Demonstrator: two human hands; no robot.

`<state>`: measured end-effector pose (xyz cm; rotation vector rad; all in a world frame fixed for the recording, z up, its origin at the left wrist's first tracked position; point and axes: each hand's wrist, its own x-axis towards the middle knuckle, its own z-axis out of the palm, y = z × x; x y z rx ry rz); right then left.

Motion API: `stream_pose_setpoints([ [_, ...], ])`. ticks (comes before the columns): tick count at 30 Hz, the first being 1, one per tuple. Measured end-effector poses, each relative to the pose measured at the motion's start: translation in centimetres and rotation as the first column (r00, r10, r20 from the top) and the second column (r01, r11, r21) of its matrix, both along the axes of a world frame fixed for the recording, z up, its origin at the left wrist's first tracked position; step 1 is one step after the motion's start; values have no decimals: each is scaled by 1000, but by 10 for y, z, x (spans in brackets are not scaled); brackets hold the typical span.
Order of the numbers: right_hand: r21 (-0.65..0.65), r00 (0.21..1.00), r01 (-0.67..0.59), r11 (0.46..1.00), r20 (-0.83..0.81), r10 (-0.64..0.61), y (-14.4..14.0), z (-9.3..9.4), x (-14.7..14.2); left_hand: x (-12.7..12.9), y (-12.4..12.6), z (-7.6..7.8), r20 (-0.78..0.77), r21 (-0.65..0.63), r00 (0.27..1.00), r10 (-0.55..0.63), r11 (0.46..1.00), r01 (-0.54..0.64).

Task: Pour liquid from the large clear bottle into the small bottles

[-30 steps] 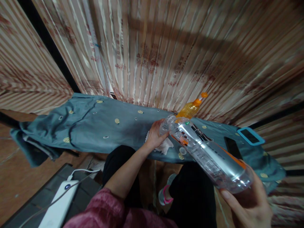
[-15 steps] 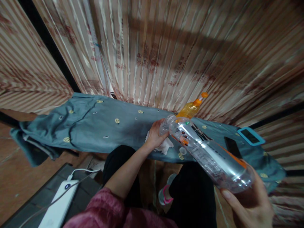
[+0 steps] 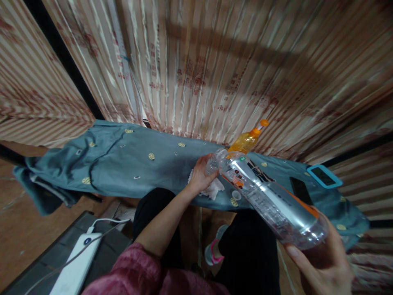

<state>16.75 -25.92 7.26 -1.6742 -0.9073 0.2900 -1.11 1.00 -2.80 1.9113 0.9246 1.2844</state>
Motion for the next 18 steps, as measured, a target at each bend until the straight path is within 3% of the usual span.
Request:
stream_pose_setpoints([
  [7, 10, 998, 3, 1000, 64, -4, 0, -3, 6, 0, 1, -2, -8, 6, 1000, 3, 1000, -3],
  [18, -19, 1000, 15, 1000, -25, -15, 0, 1, 1, 0, 1, -2, -8, 5, 1000, -7, 1000, 7],
])
